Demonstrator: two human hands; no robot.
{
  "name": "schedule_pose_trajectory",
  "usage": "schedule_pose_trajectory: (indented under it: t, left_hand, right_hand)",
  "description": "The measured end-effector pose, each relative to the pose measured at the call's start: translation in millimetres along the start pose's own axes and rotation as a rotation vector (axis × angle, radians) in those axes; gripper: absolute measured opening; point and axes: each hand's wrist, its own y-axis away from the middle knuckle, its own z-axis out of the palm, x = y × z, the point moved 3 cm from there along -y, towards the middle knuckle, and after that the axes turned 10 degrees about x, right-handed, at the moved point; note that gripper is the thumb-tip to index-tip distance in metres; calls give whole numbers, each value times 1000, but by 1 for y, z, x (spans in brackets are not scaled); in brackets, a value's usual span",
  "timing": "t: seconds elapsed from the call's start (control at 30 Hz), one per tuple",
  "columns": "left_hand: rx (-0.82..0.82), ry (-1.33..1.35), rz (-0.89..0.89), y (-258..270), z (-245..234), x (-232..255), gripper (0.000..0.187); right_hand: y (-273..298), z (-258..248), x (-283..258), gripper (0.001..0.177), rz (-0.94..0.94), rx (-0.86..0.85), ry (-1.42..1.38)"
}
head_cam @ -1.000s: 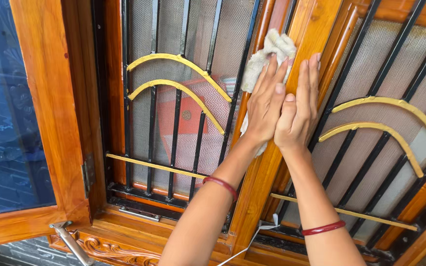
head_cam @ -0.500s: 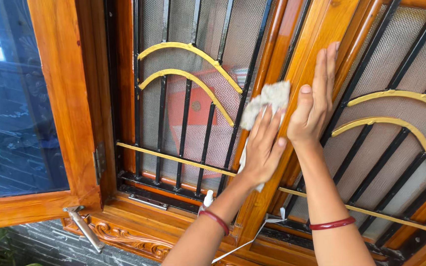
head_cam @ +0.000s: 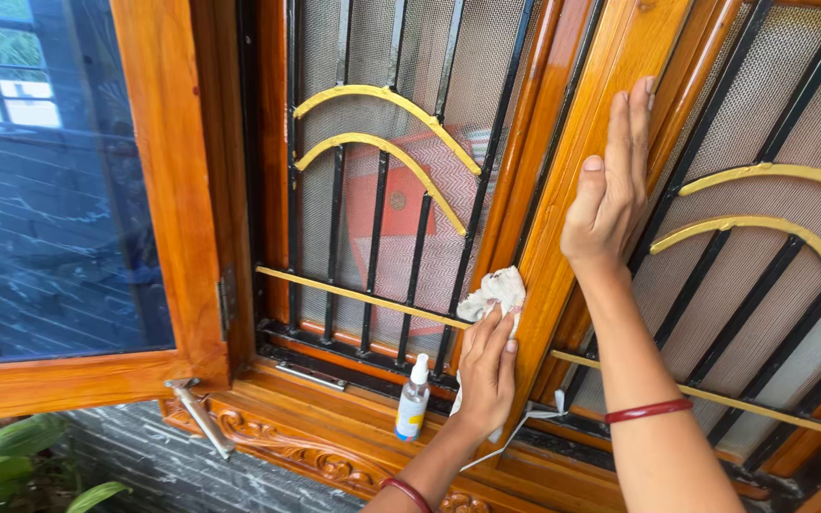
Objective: The person wipes the wooden frame and metal mesh of a window using a white cloth. They systematically clean the vertical and horizontal bars, then move to the mesh sections, and finally wipe the glass pane.
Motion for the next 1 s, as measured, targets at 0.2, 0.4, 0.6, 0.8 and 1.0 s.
schedule_pose_trajectory:
  t: [0.2,0.4,0.6,0.8,1.0]
  left_hand:
    - [137,0,-119,-15,-7,9,32]
    - [264,514,-375,-81,-32,24,31]
    - [83,426,-99,-123,-68,36,32]
    - [312,-508,179,-139,-139,-53,50]
    - [-80,-912,21,-116,-155,-156,90]
  right_hand:
    - [2,2,-11,55,-1,-50,68]
    - [71,-25,-88,64,87,-190,61]
    - [107,23,-110,52,459,-170,-427]
    - [93,63,-107,40,479,-190,-247]
    - [62,120,-109,38,201,-98,-56]
